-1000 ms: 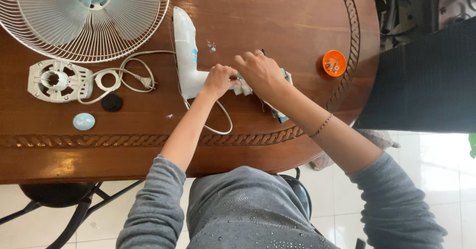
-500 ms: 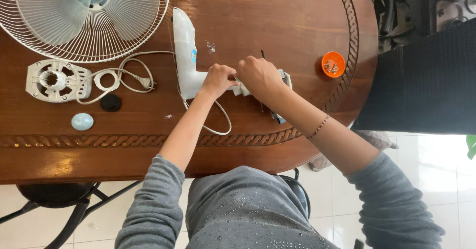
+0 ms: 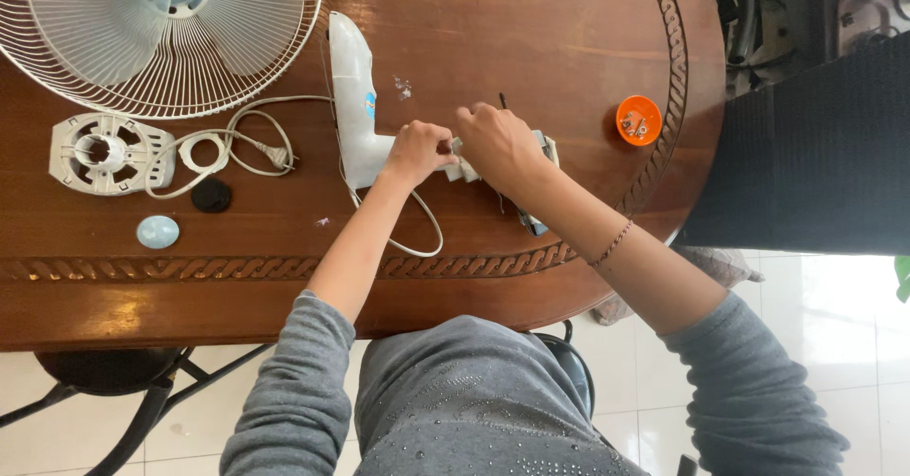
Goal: The person assembles a white handheld electrical appliance by attaching a motor unit to its body and securing it with screws. They use a green screwdriver to tighten multiple screws on the back of the device while working at a wooden table.
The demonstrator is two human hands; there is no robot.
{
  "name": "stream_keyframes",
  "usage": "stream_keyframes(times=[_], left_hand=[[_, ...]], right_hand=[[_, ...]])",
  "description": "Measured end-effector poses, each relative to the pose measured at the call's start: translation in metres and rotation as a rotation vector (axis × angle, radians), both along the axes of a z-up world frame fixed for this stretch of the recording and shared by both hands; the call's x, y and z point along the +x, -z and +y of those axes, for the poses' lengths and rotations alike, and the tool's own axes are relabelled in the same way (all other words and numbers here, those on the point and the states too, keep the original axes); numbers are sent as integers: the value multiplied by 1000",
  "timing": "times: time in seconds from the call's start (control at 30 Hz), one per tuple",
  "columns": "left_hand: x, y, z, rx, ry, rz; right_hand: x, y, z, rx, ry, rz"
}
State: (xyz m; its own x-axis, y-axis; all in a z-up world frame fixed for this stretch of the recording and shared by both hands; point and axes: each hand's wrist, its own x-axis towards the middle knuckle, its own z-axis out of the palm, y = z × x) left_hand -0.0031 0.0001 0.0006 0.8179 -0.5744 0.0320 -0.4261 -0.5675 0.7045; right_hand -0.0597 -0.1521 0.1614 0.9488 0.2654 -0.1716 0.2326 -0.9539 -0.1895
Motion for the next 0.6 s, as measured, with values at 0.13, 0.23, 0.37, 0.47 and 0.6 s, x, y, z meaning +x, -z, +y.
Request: stream_keyframes(times=[0.13,0.23,0.37,0.47,0.6], left_hand=[[-3,5,3,-65,46,-11],[-5,13,6,-41,56,-103],[-12,23,2,29,-18,-155],[-18,27,2,41,-77,-109],[-23,30,11,-139,-71,-205]], right_hand=[[0,2,4,4,-3,-1],[-5,-4,6,78,-108,-23],[-11,-11,12,145,-49,-35],[-9,-7,16,-136,147,233],[-11,-2,4,-59,-16,112]])
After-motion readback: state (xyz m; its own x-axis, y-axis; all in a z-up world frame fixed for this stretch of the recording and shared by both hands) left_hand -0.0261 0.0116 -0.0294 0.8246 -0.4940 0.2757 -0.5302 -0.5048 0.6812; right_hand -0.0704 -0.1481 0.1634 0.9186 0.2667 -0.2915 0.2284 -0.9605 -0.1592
